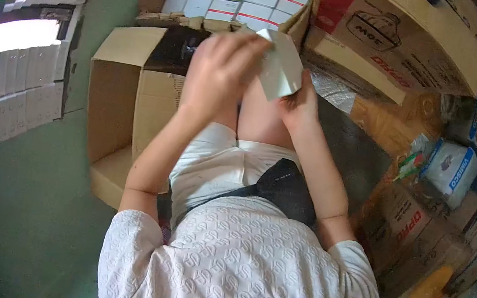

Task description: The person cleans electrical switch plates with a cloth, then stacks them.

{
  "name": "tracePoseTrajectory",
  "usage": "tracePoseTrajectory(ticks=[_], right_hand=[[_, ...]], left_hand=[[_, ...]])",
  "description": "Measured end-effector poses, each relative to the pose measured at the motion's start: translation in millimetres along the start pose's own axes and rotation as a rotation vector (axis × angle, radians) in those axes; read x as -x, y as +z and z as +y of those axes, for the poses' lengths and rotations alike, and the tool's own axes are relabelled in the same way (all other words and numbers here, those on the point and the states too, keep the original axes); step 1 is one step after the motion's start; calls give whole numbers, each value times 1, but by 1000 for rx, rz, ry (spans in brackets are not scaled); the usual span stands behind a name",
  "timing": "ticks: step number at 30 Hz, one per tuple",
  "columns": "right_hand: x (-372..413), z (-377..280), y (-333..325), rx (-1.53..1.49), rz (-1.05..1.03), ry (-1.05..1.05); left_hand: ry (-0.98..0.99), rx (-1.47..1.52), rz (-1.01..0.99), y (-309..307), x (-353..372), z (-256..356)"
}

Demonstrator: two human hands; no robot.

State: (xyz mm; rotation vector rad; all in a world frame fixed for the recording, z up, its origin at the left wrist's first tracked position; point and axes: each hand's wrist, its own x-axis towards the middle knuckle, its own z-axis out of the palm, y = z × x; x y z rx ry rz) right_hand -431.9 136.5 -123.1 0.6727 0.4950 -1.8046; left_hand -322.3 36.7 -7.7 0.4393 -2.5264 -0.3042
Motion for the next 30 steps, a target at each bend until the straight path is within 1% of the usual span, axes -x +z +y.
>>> tracePoseTrajectory(ticks=[1, 2, 3, 5, 7, 8, 9, 11, 12, 13, 15, 16, 18, 19, 20, 21, 22, 23, 24, 25, 26, 27, 29, 30], right_hand=[[-2, 3, 5, -18, -20, 7], [3, 10, 5, 91, -137, -32], [30, 5, 17, 247, -377, 20], [5, 15, -3, 197, -429, 50], [6, 26, 11, 273, -281, -51], [13, 36, 13, 187, -155, -122], [18, 44, 16, 167, -159, -130], [28, 46, 25, 284, -175, -98], [37, 50, 31, 234, -201, -160], [29, 51, 22, 216, -205, -184], [0, 51, -2, 433, -271, -221], [1, 53, 2, 405, -271, -249], [6, 59, 12, 750, -120, -521], [13, 60, 21, 932, -33, -644], [34, 69, 45, 734, -55, -648], [29, 74, 46, 727, -61, -641], [19, 77, 49, 732, -168, -690], [13, 85, 49, 738, -279, -723], [26, 91, 60, 872, -397, -818], [31, 99, 65, 814, -547, -610], [32, 106, 68, 930, -576, -625], [35, 118, 71, 1048, -612, -645], [40, 155, 71, 1135, -807, -790], [42, 167, 66, 1248, -815, -791]], left_hand=[[77, 14, -33, -5, 2, 12], [201, 11, -159, -15, 7, 25], [348, 6, -133, -11, 17, 34], [371, -53, -145, -17, 28, 28], [54, 35, -39, -26, 25, 6], [-158, 29, 160, -24, 24, 6], [-250, 40, 199, -28, 29, 0], [-102, -23, 95, -34, 43, 13], [7, 54, 82, -28, 54, 21], [155, 2, 29, -38, 55, 35], [205, 18, 20, -38, 69, 38], [241, 26, 6, -42, 70, 34], [103, 104, 48, -53, 75, 22], [128, 106, 36, -58, 80, 19], [152, 66, -20, -64, 87, 18], [163, 18, -77, -71, 94, 16], [199, 13, -107, -76, 97, 15], [174, -7, -112, -84, 100, 13], [155, -14, -150, -92, 103, 10], [138, -20, -178, -102, 106, 7], [83, -29, -191, -112, 107, 5], [53, -57, -169, -118, 110, 0], [-43, -21, -61, -131, 119, -15], [-114, -23, 0, -138, 124, -21]])
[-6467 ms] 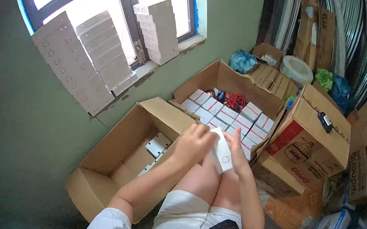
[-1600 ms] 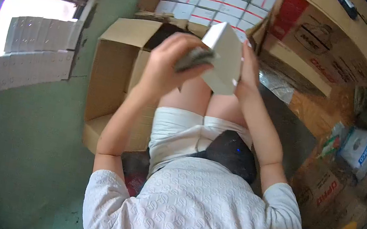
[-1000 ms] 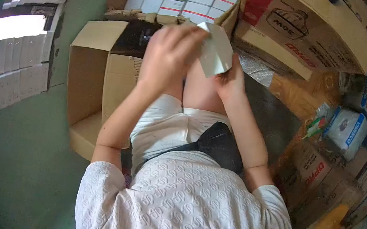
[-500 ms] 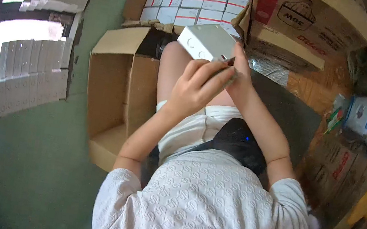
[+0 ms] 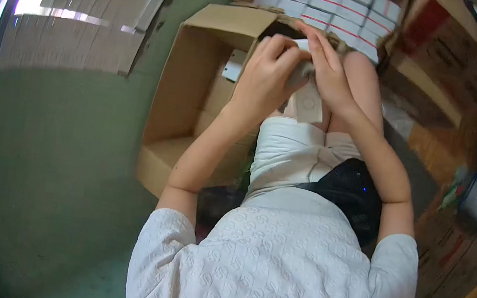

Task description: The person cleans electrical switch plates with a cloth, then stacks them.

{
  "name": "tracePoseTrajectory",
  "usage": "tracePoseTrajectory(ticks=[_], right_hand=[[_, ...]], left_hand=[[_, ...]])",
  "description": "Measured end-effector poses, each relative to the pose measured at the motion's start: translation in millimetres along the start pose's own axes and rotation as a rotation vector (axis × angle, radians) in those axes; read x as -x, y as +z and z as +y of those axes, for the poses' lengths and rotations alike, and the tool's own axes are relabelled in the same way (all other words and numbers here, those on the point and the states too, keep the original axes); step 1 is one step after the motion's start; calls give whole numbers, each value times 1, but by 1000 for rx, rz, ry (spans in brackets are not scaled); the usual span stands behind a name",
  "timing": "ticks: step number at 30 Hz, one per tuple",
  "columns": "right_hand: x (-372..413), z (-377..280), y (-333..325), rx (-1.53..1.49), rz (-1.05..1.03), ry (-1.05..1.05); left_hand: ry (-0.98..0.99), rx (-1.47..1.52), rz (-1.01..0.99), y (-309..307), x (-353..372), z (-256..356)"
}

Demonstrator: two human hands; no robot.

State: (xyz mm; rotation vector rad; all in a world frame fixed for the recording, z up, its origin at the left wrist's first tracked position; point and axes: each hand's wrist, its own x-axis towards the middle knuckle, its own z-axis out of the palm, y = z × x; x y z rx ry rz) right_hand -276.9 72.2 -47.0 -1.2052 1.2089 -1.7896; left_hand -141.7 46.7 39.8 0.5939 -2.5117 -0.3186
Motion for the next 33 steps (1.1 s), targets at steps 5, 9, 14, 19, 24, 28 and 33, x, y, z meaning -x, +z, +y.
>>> tracePoseTrajectory(ticks=[5, 9, 14, 19, 24, 28, 33], right_hand=[[8, -18, 52, -139, -68, 360], [1, 2, 45, -237, -171, 614], [11, -22, 77, -78, -181, 433], [-1, -31, 88, 201, -191, 125], [-10, -51, 93, 208, -224, 344], [-17, -21, 92, 222, -142, 421], [-34, -10, 89, 29, -108, 653]], left_hand=[[-297, 49, 197, -19, 47, -20], [-187, 184, 155, -22, 91, 3], [-274, 232, 447, -22, 88, -30], [-368, 281, 561, -29, 81, -24], [-239, 367, 543, -27, 87, -47], [-457, 515, 536, -10, 72, -75], [-296, 323, 539, 11, 68, -67]])
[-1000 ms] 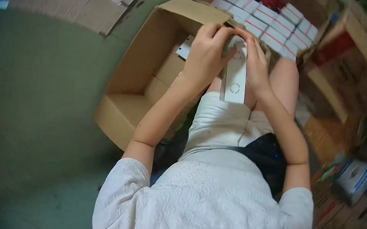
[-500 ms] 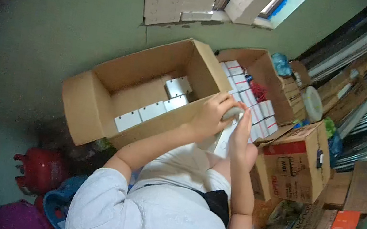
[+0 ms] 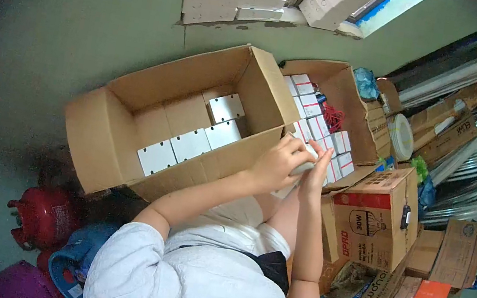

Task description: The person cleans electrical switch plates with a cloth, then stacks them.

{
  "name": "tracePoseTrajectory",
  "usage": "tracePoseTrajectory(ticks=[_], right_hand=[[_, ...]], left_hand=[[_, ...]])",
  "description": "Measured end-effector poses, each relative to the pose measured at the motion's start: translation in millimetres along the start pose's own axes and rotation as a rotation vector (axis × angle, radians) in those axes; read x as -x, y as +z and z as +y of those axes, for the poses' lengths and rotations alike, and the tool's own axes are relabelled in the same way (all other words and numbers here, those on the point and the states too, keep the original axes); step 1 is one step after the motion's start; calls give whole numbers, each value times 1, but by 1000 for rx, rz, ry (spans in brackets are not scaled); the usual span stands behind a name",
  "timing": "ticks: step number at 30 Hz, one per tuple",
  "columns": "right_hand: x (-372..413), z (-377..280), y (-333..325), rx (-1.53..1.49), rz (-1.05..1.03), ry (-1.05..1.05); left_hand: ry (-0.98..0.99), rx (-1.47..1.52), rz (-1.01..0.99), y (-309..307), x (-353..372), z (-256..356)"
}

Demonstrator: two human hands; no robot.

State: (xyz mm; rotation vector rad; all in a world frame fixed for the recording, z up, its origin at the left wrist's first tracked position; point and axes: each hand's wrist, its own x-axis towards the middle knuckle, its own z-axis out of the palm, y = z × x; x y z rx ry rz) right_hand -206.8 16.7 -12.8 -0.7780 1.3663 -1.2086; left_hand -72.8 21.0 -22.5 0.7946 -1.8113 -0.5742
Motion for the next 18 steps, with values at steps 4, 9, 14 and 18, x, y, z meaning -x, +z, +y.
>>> tracePoseTrajectory(ticks=[4, 9, 14, 18], right_hand=[[-11, 16, -9, 133, 78, -250], [-7, -11, -7, 305, 115, -236], [-39, -47, -17, 358, -168, -595], [-59, -140, 9, 154, -435, -468]], left_hand=[[-137, 33, 63, 0, -31, -10], [-296, 188, 30, 1, -54, -37], [-328, 26, 135, -34, -60, -94], [-518, -25, 230, -53, -37, -128]])
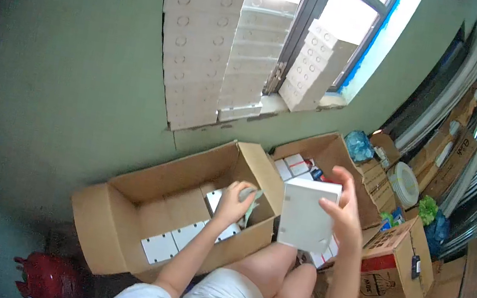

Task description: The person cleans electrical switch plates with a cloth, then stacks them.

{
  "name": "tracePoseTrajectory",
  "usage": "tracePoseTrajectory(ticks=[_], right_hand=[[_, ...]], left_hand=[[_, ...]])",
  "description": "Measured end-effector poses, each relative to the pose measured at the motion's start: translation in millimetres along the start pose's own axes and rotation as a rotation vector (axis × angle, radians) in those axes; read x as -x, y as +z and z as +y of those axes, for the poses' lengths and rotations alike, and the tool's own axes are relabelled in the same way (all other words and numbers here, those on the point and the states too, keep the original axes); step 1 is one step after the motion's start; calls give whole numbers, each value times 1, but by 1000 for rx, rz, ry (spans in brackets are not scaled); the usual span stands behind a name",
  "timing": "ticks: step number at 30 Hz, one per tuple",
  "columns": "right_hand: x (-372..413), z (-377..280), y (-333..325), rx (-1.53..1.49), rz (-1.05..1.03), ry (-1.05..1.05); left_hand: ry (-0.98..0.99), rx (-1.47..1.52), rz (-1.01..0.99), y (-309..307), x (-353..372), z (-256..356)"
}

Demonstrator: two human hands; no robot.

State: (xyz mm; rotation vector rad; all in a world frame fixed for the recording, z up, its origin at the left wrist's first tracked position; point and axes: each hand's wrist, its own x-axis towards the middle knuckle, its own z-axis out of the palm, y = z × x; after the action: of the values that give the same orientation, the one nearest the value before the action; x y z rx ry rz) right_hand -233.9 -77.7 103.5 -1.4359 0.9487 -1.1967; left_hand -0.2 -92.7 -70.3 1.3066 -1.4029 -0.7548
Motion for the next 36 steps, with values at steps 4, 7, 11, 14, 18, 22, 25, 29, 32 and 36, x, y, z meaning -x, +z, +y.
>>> tracePoseTrajectory(ticks=[4, 7, 11, 14, 18, 22, 25, 29, 32, 36], right_hand=[[-78, -76, 18, 556, -199, -212], [-146, -123, 42, 1499, -1, -135], [-230, -176, 11, 1433, 171, -684], [-277, -216, 13, 524, 259, -493], [-383, -193, 0, 31, 176, -294], [-367, -180, 70, 87, 240, -224], [-389, -179, 73, 112, 91, -124], [-383, -187, 102, 237, 122, 41], [-438, -179, 77, 701, -168, 7], [-403, -187, 119, 425, 0, -1]], left_hand=[[-106, 63, -112, -2, 52, -3], [13, 17, -187, 2, 98, -14], [77, -97, -256, -2, 134, -26], [99, -57, -339, 2, 144, -41], [107, 66, -357, -6, 133, -45], [86, 112, -398, -21, 129, -35], [129, 91, -447, -17, 132, -42], [171, 108, -404, -13, 134, -43], [155, 127, -410, -17, 133, -37], [154, 125, -416, -21, 130, -31]])
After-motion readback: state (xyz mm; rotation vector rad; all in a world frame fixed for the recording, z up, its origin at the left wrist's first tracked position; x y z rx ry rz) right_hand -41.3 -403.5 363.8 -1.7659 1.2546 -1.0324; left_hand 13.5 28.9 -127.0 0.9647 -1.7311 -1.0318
